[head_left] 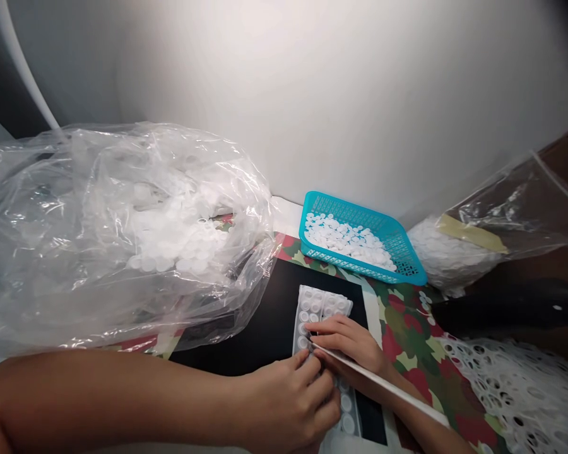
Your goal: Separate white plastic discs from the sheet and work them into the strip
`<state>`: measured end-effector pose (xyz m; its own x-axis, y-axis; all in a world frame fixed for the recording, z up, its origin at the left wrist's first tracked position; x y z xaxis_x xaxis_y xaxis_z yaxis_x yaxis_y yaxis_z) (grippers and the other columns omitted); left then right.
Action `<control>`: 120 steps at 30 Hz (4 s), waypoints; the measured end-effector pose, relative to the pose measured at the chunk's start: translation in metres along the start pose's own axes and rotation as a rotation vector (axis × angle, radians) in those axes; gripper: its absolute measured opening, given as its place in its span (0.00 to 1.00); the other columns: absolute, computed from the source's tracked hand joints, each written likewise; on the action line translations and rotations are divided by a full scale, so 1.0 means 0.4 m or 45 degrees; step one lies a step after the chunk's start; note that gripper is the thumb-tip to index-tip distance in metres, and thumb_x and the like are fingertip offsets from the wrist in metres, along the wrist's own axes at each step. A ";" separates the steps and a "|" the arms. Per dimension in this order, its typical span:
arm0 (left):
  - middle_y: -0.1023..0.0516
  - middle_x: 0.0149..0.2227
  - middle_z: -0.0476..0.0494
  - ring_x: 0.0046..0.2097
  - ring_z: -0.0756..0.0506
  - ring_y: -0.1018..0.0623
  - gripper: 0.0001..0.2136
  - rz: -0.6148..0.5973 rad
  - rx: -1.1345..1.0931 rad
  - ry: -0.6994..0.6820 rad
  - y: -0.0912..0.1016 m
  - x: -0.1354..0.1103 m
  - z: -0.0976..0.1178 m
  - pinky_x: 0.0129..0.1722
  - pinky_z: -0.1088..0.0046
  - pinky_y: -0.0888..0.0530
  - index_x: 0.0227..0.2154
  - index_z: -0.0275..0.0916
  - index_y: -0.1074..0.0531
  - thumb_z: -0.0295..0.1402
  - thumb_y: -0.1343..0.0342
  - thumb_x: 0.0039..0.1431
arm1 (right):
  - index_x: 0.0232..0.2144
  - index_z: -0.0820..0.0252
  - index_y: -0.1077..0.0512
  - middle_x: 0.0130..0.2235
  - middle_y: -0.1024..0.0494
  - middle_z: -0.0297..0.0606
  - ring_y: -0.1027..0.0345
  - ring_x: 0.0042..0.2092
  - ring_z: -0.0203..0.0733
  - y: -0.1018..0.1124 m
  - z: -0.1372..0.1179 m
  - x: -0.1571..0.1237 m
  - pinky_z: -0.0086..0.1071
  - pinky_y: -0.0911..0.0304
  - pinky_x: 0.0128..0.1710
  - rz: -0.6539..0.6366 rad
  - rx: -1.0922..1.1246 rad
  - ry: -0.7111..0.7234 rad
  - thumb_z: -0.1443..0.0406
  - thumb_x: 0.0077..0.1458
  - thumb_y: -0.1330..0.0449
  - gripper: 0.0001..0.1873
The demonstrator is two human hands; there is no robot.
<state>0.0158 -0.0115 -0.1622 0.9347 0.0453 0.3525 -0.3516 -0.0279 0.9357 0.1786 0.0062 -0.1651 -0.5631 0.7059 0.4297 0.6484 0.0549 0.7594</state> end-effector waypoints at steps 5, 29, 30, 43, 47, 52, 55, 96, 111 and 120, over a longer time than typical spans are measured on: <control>0.28 0.40 0.38 0.40 0.39 0.28 0.19 0.016 -0.027 0.022 -0.003 0.000 0.002 0.43 0.60 0.33 0.48 0.29 0.32 0.37 0.53 0.59 | 0.41 0.59 0.29 0.46 0.22 0.43 0.29 0.42 0.41 -0.005 -0.007 0.006 0.37 0.31 0.41 -0.002 -0.049 0.016 0.70 0.58 0.43 0.07; 0.28 0.48 0.32 0.43 0.37 0.26 0.18 -0.049 0.029 -0.007 -0.003 0.003 0.004 0.40 0.60 0.31 0.46 0.31 0.32 0.37 0.54 0.58 | 0.48 0.60 0.31 0.47 0.23 0.48 0.29 0.46 0.45 0.000 -0.010 0.003 0.38 0.30 0.42 0.205 -0.318 0.006 0.75 0.58 0.47 0.16; 0.29 0.50 0.31 0.44 0.37 0.26 0.18 -0.048 0.034 -0.010 -0.003 0.002 0.004 0.40 0.60 0.31 0.47 0.30 0.33 0.37 0.55 0.59 | 0.47 0.59 0.31 0.46 0.23 0.47 0.29 0.46 0.45 0.015 -0.010 0.008 0.38 0.30 0.43 0.266 -0.338 -0.012 0.76 0.58 0.47 0.16; 0.31 0.53 0.30 0.47 0.36 0.27 0.20 -0.047 0.073 -0.019 -0.006 0.000 0.000 0.44 0.59 0.31 0.50 0.30 0.34 0.37 0.59 0.62 | 0.38 0.59 0.29 0.44 0.20 0.46 0.26 0.47 0.51 0.235 0.145 -0.037 0.45 0.32 0.48 0.831 -0.898 -0.500 0.65 0.60 0.44 0.06; 0.31 0.53 0.31 0.47 0.37 0.27 0.19 -0.046 0.076 -0.008 -0.008 0.000 0.001 0.45 0.60 0.31 0.49 0.30 0.34 0.37 0.60 0.63 | 0.34 0.60 0.29 0.42 0.20 0.47 0.27 0.48 0.51 0.222 0.183 -0.051 0.54 0.43 0.56 0.789 -0.928 -0.488 0.62 0.61 0.46 0.09; 0.30 0.52 0.32 0.47 0.37 0.27 0.19 -0.016 0.044 0.000 -0.008 -0.003 0.000 0.45 0.61 0.31 0.49 0.30 0.34 0.37 0.59 0.63 | 0.33 0.60 0.28 0.37 0.20 0.44 0.26 0.42 0.48 0.219 0.169 -0.047 0.50 0.39 0.53 0.787 -0.962 -0.441 0.62 0.59 0.44 0.08; 0.30 0.52 0.33 0.47 0.38 0.27 0.18 -0.002 0.034 0.013 -0.002 -0.004 -0.002 0.45 0.61 0.31 0.49 0.30 0.33 0.37 0.59 0.63 | 0.34 0.59 0.28 0.37 0.20 0.44 0.26 0.42 0.48 0.219 0.164 -0.043 0.51 0.38 0.52 0.789 -0.944 -0.454 0.62 0.60 0.45 0.08; 0.30 0.52 0.33 0.48 0.38 0.28 0.18 0.006 -0.012 0.028 -0.004 -0.003 -0.005 0.46 0.62 0.31 0.49 0.31 0.33 0.36 0.58 0.62 | 0.33 0.57 0.30 0.40 0.25 0.40 0.28 0.42 0.40 0.147 0.018 0.020 0.31 0.32 0.40 -0.161 -0.143 -0.321 0.68 0.62 0.48 0.08; 0.31 0.54 0.33 0.52 0.37 0.29 0.18 -0.036 0.003 0.045 0.005 -0.006 -0.003 0.50 0.61 0.31 0.51 0.31 0.35 0.36 0.60 0.65 | 0.31 0.56 0.33 0.48 0.23 0.42 0.31 0.52 0.50 0.264 0.089 -0.027 0.39 0.34 0.46 0.764 -0.623 -0.694 0.61 0.60 0.45 0.07; 0.31 0.54 0.32 0.52 0.37 0.29 0.19 0.000 -0.044 0.041 0.002 -0.004 -0.012 0.47 0.62 0.30 0.51 0.31 0.35 0.39 0.58 0.64 | 0.35 0.55 0.31 0.51 0.29 0.40 0.35 0.53 0.45 0.151 0.032 0.012 0.40 0.39 0.53 0.020 -0.344 -0.342 0.66 0.61 0.46 0.04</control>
<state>0.0136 -0.0069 -0.1619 0.9327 0.0772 0.3523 -0.3538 0.0064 0.9353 0.2218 0.0220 -0.1236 -0.3765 0.8672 0.3258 0.4772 -0.1199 0.8706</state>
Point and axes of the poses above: each hand's wrist, its own x-axis towards the middle knuckle, its own y-axis out of the back of the hand, z = x × y, the point moved 3 cm from there along x, towards the middle knuckle
